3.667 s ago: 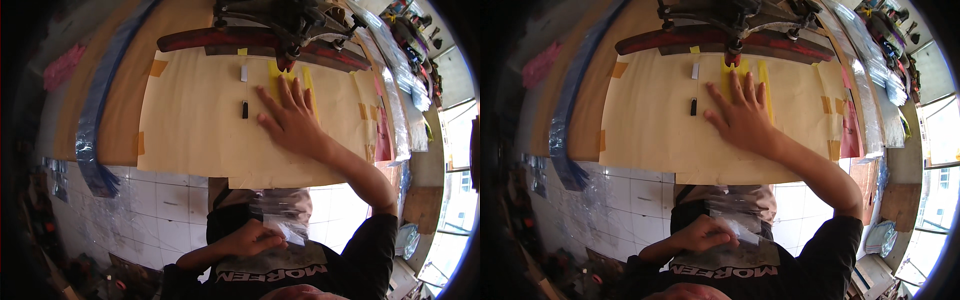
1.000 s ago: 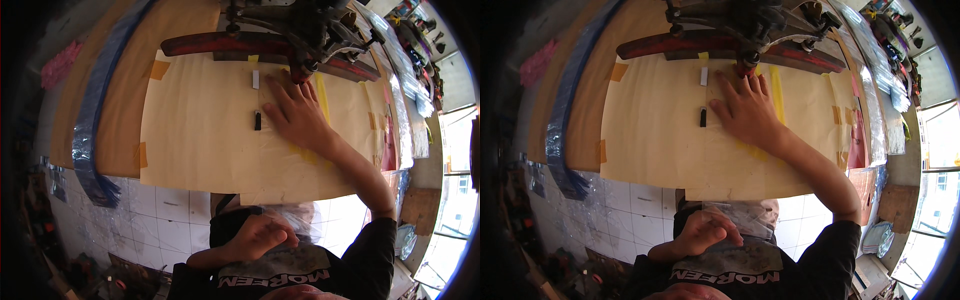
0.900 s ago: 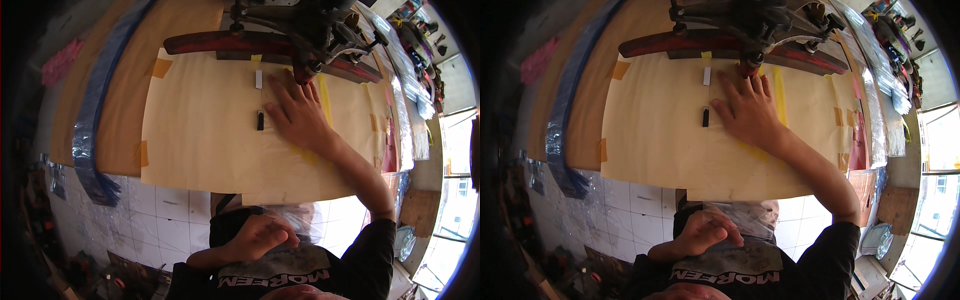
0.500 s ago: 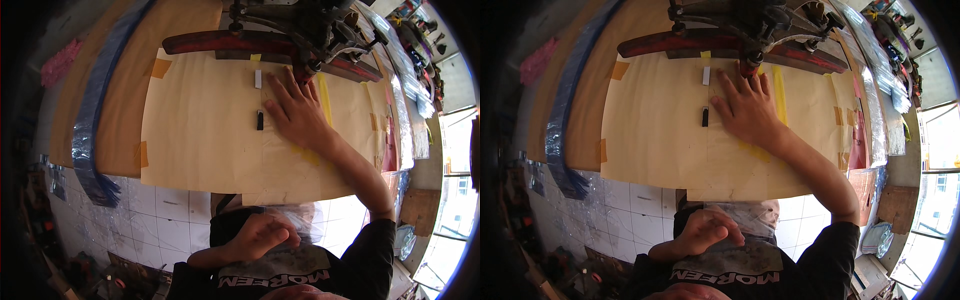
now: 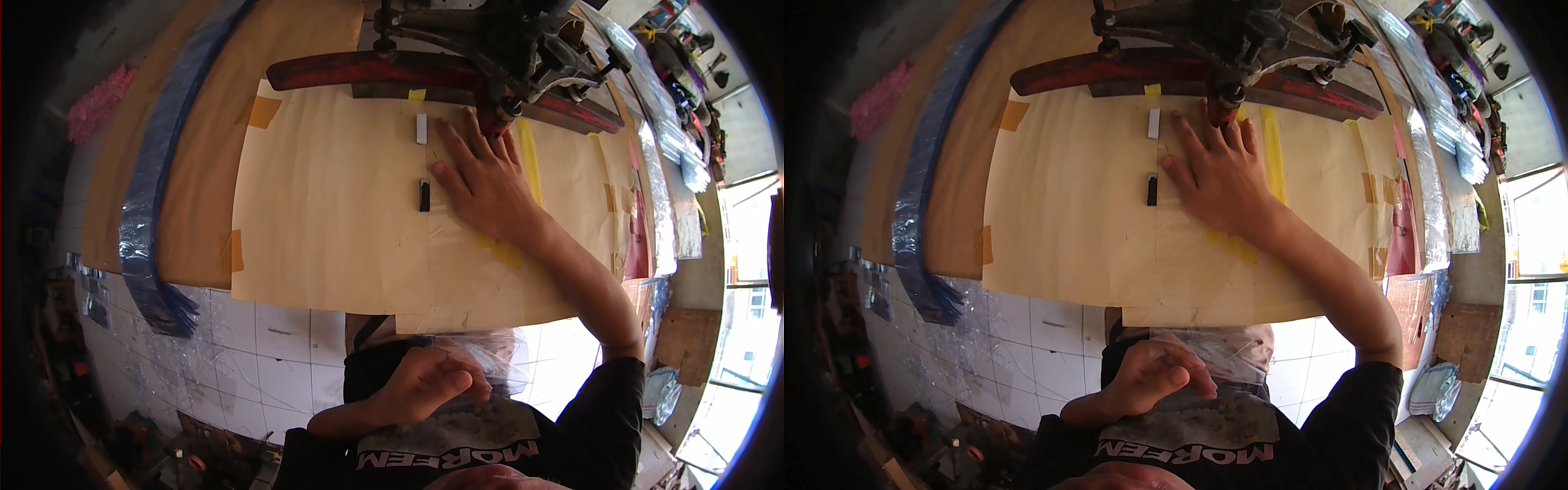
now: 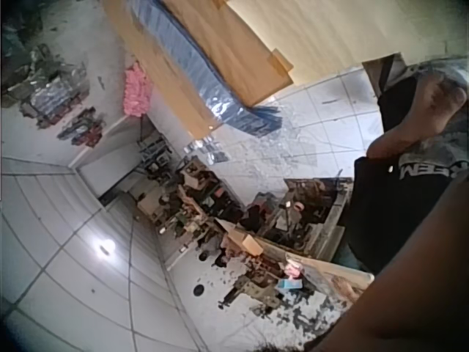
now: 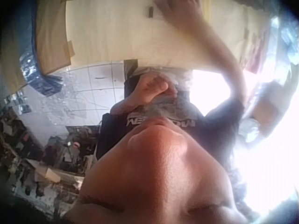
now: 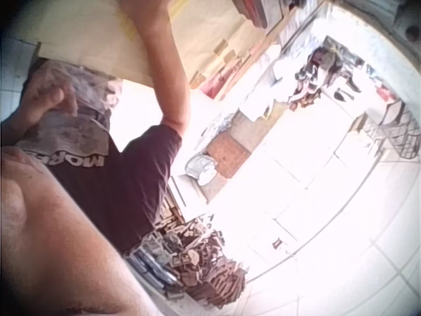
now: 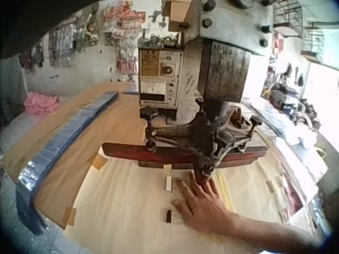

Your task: The person heat-seals plastic sheets using a manual heat-sealing machine. They place a plastic sheet on the guide marks, lower the lever by hand to seal the edge, and then set the sealed sheet aside.

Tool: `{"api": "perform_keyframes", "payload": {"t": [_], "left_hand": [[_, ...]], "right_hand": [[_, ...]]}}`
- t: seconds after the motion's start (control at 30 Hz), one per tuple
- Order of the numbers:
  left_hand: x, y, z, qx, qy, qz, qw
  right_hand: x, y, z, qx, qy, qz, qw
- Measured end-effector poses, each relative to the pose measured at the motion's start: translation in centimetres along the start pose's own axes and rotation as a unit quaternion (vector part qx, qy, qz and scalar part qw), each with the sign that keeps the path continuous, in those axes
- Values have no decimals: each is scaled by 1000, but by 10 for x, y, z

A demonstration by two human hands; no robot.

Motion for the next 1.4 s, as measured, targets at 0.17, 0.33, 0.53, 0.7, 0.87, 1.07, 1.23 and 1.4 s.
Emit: {"api": "perform_keyframes", "payload": {"t": [0.17, 0.33, 0.53, 0.7, 0.87, 1.07, 1.23, 1.4], "left_hand": [[1, -2, -1, 0, 4, -10, 1000], [2, -2, -2, -8, 4, -14, 1000], [2, -2, -1, -4, 5, -10, 1000], [2, -3, -1, -8, 1, -12, 1000], [2, -2, 0, 10, 10, -12, 1000], [2, -2, -1, 11, 7, -17, 1000], [2, -1, 0, 1, 8, 1, 1000], [2, -4, -5, -16, 0, 12, 1000]], "right_hand": [[1, 0, -1, 2, -2, 0, 1000], [1, 0, 0, 0, -8, 1, 1000], [2, 1, 1, -11, -24, 10, 1000], [2, 2, 1, -15, -30, 13, 999], [3, 1, 1, -14, -30, 13, 999], [3, 2, 1, -18, -34, 16, 999], [3, 1, 0, -12, -24, 8, 1000], [3, 1, 1, 5, 30, -15, 999]]}}
Point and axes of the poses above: each hand's wrist, its own x-axis towards the middle knuckle, its own z-axis out of the back of the hand, y = z × x, the point moved 3 cm from there along x, towards the middle knuckle, and after that the axes turned 6 degrees about y, right-handed, at the moved point
